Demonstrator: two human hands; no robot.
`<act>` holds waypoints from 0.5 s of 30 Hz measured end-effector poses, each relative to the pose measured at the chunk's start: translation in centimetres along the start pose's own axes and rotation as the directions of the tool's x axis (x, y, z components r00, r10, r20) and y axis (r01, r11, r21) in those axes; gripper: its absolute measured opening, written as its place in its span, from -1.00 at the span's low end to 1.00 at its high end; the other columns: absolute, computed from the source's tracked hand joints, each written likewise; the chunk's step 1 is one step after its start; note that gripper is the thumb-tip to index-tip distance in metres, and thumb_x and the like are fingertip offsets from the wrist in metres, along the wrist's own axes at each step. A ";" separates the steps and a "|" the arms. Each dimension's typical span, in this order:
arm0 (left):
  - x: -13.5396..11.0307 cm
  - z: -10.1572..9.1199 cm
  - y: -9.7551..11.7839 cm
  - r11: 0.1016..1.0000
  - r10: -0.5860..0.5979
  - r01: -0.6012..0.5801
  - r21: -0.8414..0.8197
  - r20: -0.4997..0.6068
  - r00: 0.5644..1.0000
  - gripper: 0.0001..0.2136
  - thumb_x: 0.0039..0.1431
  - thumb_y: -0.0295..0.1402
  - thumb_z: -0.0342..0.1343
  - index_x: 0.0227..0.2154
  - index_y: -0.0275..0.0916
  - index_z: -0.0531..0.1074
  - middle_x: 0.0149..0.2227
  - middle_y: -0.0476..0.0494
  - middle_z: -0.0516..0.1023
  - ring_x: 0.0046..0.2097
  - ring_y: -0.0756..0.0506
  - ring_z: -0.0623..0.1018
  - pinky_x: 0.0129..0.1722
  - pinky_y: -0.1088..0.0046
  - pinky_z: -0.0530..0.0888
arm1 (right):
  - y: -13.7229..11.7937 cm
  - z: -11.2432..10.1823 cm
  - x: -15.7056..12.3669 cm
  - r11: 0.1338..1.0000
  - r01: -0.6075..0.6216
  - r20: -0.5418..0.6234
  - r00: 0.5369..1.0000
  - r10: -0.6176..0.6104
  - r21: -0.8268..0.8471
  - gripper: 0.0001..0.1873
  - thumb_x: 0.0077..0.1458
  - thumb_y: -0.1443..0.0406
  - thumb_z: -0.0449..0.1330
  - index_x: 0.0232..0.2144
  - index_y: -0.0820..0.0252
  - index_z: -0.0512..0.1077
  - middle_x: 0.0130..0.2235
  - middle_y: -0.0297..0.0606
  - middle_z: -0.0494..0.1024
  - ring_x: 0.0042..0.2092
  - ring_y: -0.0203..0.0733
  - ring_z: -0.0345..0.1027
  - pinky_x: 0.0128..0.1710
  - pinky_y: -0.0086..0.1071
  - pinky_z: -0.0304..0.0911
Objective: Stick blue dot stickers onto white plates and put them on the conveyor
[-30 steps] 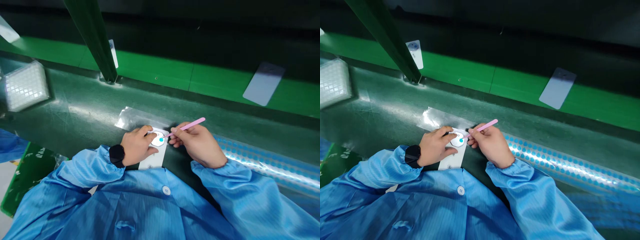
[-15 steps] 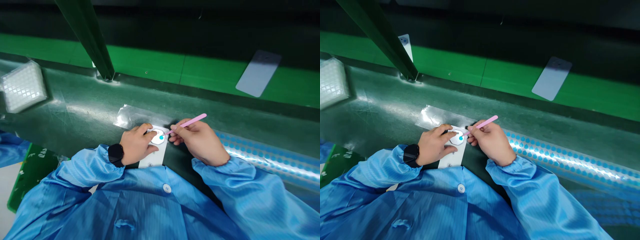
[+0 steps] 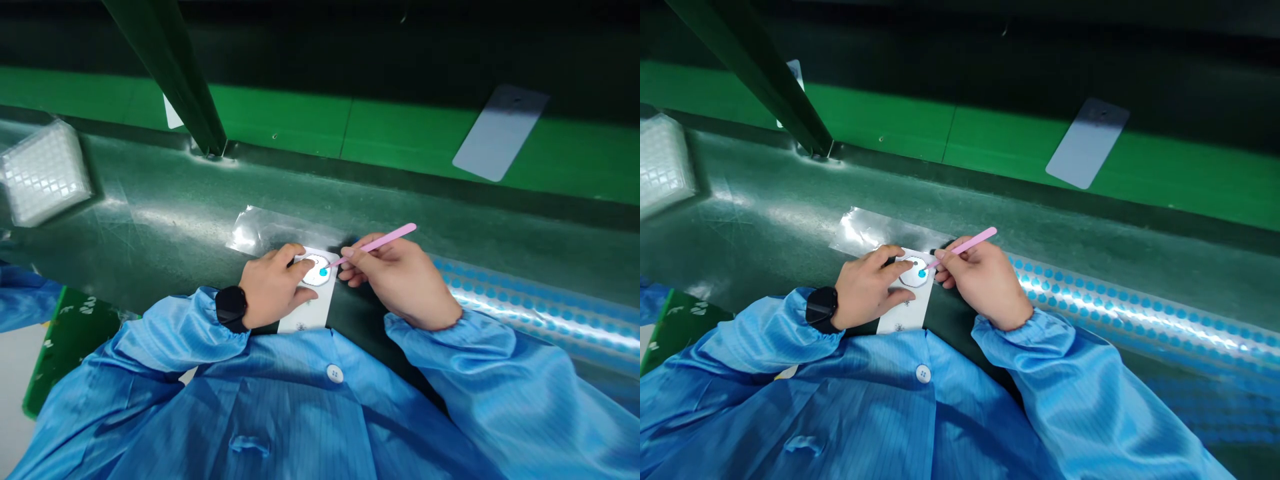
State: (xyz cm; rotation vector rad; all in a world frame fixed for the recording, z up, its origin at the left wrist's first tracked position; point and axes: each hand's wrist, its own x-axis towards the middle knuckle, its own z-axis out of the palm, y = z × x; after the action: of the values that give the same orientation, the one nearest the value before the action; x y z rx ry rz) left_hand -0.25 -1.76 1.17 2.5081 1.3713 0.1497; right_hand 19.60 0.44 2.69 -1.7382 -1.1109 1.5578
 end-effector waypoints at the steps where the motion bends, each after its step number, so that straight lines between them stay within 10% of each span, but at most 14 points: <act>1: 0.0 0.0 0.0 1.000 0.000 0.000 0.000 -0.002 1.000 -0.57 0.06 -0.08 0.27 -0.03 -0.11 0.46 0.04 -0.10 0.45 -0.11 -0.12 0.55 -0.31 0.41 0.51 | 0.0 0.0 0.0 1.000 0.000 0.002 1.000 0.000 -0.001 -0.67 -0.06 0.09 0.36 -0.53 0.21 0.42 -0.60 -0.27 0.52 -0.57 -0.28 0.40 -0.58 -0.45 0.35; 15: -0.2 -0.1 0.1 0.998 0.055 -0.055 -0.012 0.042 0.998 -0.73 0.17 -0.12 0.16 -0.10 -0.05 0.50 0.05 -0.09 0.38 -0.15 -0.08 0.51 -0.28 0.40 0.52 | 0.0 0.0 0.0 0.998 0.038 0.000 0.999 -0.038 -0.059 -0.68 -0.03 0.08 0.33 -0.52 0.22 0.42 -0.59 -0.27 0.53 -0.58 -0.29 0.40 -0.59 -0.46 0.34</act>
State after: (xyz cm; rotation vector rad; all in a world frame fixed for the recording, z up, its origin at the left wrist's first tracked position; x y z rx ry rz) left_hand -0.32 -1.96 1.32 2.5263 1.2824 0.1148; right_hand 19.60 0.44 2.69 -1.7454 -1.1935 1.5148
